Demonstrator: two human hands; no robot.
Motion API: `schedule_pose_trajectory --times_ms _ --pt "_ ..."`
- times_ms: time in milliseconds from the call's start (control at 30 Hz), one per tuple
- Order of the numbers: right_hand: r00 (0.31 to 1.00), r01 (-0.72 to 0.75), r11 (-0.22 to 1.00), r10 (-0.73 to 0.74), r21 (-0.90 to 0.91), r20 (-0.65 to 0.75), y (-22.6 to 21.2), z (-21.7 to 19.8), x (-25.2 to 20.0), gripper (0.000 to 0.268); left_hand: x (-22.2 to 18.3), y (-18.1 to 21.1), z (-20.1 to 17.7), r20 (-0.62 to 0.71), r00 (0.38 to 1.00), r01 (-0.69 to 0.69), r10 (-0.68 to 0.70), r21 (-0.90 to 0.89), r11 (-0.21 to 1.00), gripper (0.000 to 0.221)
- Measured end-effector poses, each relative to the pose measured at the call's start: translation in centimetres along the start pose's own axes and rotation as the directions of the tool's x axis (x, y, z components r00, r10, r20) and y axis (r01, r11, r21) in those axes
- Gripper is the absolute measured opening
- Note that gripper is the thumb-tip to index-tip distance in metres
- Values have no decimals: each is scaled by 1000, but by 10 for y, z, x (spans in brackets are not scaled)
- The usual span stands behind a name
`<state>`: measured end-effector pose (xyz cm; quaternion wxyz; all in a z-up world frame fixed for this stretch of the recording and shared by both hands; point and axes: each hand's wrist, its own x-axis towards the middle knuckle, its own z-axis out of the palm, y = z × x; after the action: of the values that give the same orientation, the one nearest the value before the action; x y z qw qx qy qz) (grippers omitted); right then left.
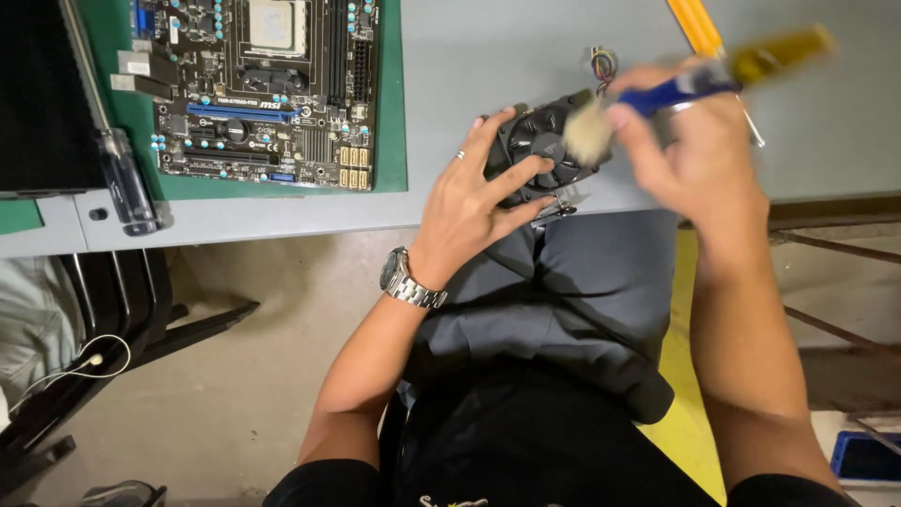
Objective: Cleaning internal computer components including RAM, a cooling fan, and a power supply unit using a handheld brush.
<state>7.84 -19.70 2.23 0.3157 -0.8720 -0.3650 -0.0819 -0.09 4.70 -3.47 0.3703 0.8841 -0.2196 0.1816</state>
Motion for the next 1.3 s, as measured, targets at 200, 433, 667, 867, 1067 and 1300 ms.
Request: schedule_pose_trajectory --times_ms 200,433,667,867,1067,1300 --pt "999 -14 999 17 -53 51 -22 -3 8 29 -2 -2 2 -4 1000 3 -3 8 1000 39" --pt "981 -192 936 171 295 96 -12 -7 -3 26 -3 -2 3 0 1000 -5 5 34 999 39" --pt "989 109 994 -109 -2 -99 -1 10 28 18 -3 -2 3 0 1000 -13 13 11 1000 40" --pt "998 -30 996 24 85 61 -15 8 15 23 -3 -3 3 -12 1000 -6 6 -7 1000 38" --pt "998 -52 985 55 164 -15 -16 0 -3 22 0 1 -3 3 1000 -9 9 36 999 37" --pt "996 -41 988 52 149 -73 -16 3 -13 17 -1 0 -8 72 995 76 -70 -84 994 55"
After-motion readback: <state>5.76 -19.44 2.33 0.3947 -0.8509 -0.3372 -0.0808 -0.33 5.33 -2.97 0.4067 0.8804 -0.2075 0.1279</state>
